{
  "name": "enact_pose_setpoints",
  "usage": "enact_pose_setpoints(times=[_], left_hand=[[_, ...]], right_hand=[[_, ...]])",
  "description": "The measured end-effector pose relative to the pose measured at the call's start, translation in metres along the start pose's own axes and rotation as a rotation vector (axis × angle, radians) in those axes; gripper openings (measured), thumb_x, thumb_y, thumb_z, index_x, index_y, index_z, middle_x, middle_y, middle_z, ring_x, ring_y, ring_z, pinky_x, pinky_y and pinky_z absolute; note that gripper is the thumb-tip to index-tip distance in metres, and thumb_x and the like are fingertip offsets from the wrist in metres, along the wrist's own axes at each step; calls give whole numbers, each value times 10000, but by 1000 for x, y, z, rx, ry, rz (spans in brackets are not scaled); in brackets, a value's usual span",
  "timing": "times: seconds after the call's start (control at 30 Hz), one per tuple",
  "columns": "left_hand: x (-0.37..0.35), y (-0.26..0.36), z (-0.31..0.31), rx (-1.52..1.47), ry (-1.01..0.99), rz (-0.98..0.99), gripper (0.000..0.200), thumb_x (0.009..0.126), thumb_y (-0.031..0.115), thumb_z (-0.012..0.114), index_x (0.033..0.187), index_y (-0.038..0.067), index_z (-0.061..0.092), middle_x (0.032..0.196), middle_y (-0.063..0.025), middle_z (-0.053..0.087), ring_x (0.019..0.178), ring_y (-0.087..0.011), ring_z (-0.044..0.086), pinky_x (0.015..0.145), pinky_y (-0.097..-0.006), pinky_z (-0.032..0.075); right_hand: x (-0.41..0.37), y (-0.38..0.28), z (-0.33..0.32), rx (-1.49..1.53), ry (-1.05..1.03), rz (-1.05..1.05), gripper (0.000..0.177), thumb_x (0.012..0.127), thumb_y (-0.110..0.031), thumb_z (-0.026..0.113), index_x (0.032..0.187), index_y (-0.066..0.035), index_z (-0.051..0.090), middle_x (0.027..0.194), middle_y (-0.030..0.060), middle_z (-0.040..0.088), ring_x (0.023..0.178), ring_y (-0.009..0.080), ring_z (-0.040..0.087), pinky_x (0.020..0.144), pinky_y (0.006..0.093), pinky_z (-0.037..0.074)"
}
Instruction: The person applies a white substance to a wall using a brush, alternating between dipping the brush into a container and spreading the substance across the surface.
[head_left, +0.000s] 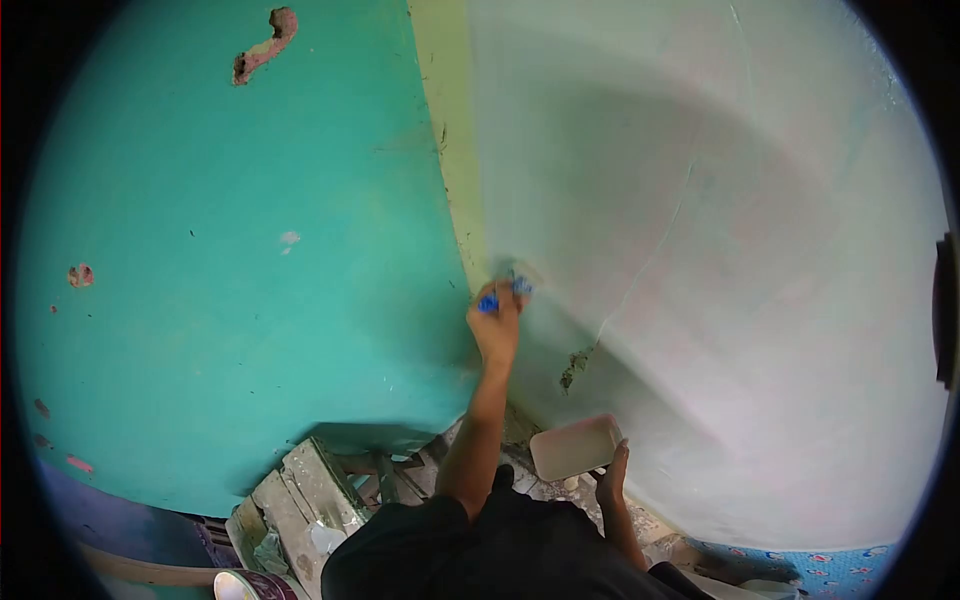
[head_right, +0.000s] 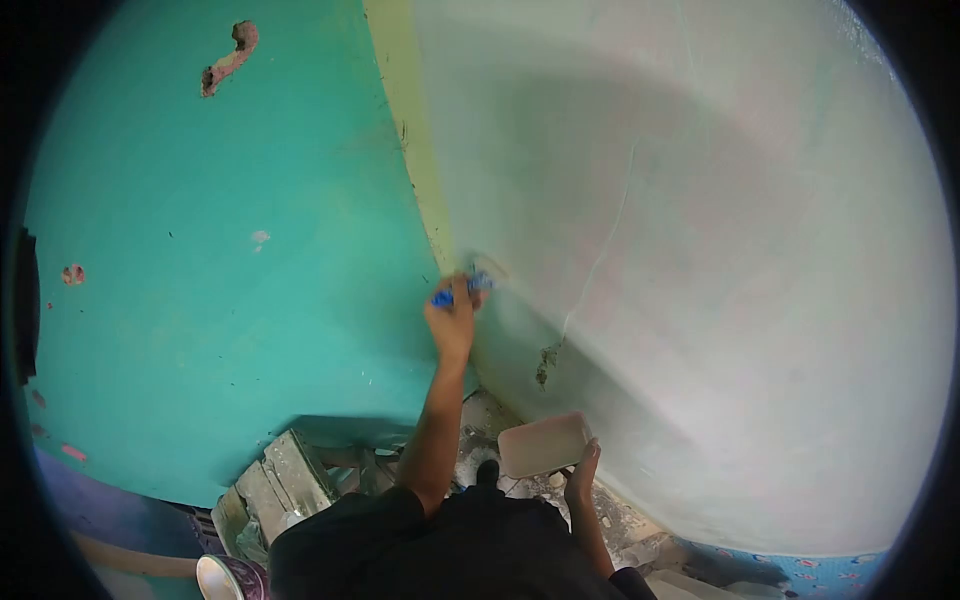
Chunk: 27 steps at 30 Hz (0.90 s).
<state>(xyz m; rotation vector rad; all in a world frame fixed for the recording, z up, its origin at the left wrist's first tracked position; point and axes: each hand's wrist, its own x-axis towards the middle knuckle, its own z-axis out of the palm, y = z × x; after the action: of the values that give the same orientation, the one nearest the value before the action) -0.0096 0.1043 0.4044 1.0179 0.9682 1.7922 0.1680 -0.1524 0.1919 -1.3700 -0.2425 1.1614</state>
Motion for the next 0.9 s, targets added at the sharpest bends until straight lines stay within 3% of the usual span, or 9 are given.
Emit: enact_pose_setpoints(times=[0.07,0.17,0.3,0.47,0.53,0.67,0.77,0.9], left_hand=[[11,69,28,18,-70,114,276,988,199,560,976,-64,640,755,-89,669,668,-162,679,594,-257,530],[25,155,59,-132,-128,231,315,994,232,544,990,-71,626,770,-107,674,723,-190,693,642,-278,544],[28,205,78,-327,-110,247,379,1007,300,509,1082,-61,594,890,-124,682,872,-218,696,746,-309,550],[17,92,54,-327,-71,73,403,1009,347,511,1139,-25,593,960,-119,680,928,-222,687,756,-316,547],[-15,46,27,-223,-11,56,386,1001,311,544,1102,-55,615,918,-131,691,852,-211,702,735,-316,582],[-54,-63,-37,-148,109,-114,310,991,241,559,1017,-60,627,810,-127,687,694,-177,680,612,-286,548],[-58,-83,-56,-32,35,-273,270,980,205,558,918,-46,636,700,-99,670,593,-142,633,543,-267,496],[-35,-13,-4,70,-36,-38,280,968,181,561,817,-43,633,641,-78,647,553,-117,599,514,-261,473]], right_hand=[[-3,-1,5,-18,14,7,682,957,-672,336,1396,-150,311,1382,135,415,1254,346,462,922,600,464],[-8,2,9,-17,-17,26,682,956,-669,340,1398,-151,312,1381,136,414,1253,347,462,917,593,467],[-4,19,8,-30,-14,23,690,952,-674,348,1399,-149,317,1379,137,416,1260,351,457,921,595,467],[-6,23,13,31,-13,40,695,946,-682,354,1393,-151,324,1369,138,425,1260,352,456,916,598,468],[-15,18,11,34,-30,23,698,942,-685,358,1394,-155,323,1367,138,426,1259,349,455,910,598,469],[-14,22,-1,-7,10,3,700,938,-693,360,1384,-155,329,1363,134,428,1255,344,454,896,596,472],[-24,8,-3,-40,29,6,698,939,-695,354,1373,-148,336,1350,129,436,1228,341,472,891,587,475],[-22,8,-14,-1,7,-8,683,952,-679,340,1366,-136,334,1325,130,445,1201,338,490,882,567,485]])
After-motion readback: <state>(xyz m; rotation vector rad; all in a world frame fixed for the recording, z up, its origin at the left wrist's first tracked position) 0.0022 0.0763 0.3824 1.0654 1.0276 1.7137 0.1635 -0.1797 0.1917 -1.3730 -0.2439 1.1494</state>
